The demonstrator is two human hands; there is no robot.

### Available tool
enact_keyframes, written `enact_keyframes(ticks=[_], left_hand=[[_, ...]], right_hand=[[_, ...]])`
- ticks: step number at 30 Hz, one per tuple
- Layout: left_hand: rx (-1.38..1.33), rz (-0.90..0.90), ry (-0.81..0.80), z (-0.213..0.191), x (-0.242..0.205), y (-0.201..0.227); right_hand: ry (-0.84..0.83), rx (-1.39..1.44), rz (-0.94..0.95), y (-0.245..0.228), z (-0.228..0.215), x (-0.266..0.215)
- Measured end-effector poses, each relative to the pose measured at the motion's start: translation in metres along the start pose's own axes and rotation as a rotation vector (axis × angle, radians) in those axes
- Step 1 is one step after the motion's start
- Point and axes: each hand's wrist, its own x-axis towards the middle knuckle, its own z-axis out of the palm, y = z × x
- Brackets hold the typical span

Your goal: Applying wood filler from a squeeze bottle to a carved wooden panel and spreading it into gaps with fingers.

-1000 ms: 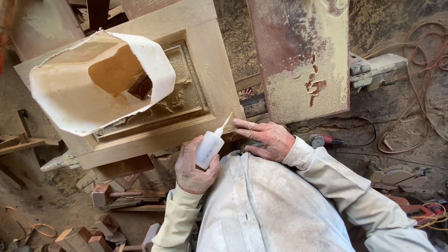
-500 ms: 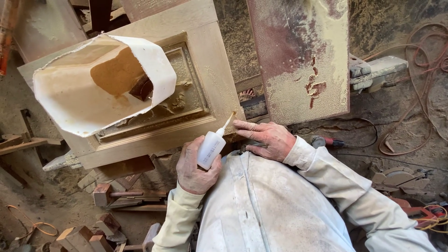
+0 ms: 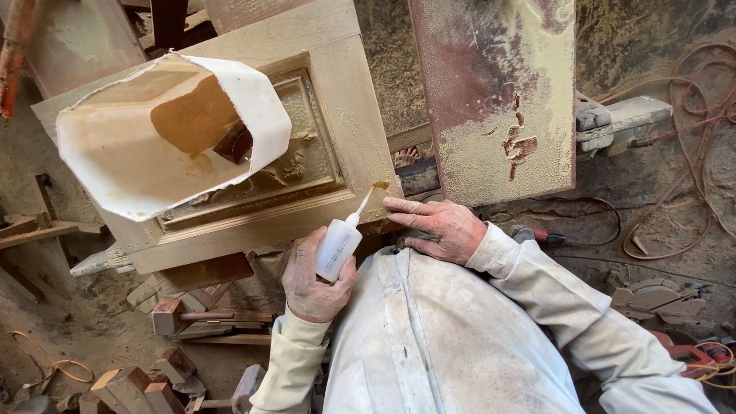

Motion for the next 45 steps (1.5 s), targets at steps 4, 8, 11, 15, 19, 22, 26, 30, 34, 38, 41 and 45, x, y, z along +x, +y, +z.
enact_keyframes(ticks=[4,8,11,15,19,22,26,30,34,38,41,45], left_hand=[[-0.015,0.001,0.028,0.0,-0.001,0.0],[-0.01,0.003,0.04,-0.004,-0.003,-0.002],[-0.005,-0.009,0.047,-0.008,-0.006,-0.006],[-0.011,-0.041,0.066,-0.009,-0.009,-0.01],[-0.021,-0.033,0.071,-0.009,-0.01,-0.01],[-0.004,-0.035,0.071,-0.009,-0.013,-0.013],[-0.16,-0.107,0.075,-0.01,-0.023,-0.033],[-0.875,-0.363,-0.017,-0.014,-0.043,-0.07],[-1.205,-0.45,-0.254,-0.037,-0.06,-0.084],[-1.431,-0.191,-0.278,-0.073,-0.037,-0.043],[-1.449,-0.119,-0.18,-0.108,-0.032,-0.037],[-1.261,-0.107,0.013,-0.164,-0.037,-0.063]], right_hand=[[-0.014,0.026,0.014,0.001,-0.001,0.0],[-0.013,0.034,0.015,-0.001,-0.003,0.001],[-0.015,0.029,0.021,-0.003,-0.004,0.001],[-0.001,0.029,0.02,-0.003,-0.003,0.0],[-0.001,0.031,0.008,-0.003,-0.003,0.0],[0.011,0.029,0.011,-0.002,-0.003,0.0],[0.099,0.163,-0.009,-0.015,-0.011,0.003],[0.306,0.381,-0.031,-0.046,-0.034,0.017],[0.339,0.304,-0.086,-0.05,-0.045,0.034],[0.529,0.095,-0.196,-0.1,-0.071,0.084],[0.547,-0.04,-0.375,-0.15,-0.087,0.132],[0.444,-0.282,-0.524,-0.192,-0.096,0.211]])
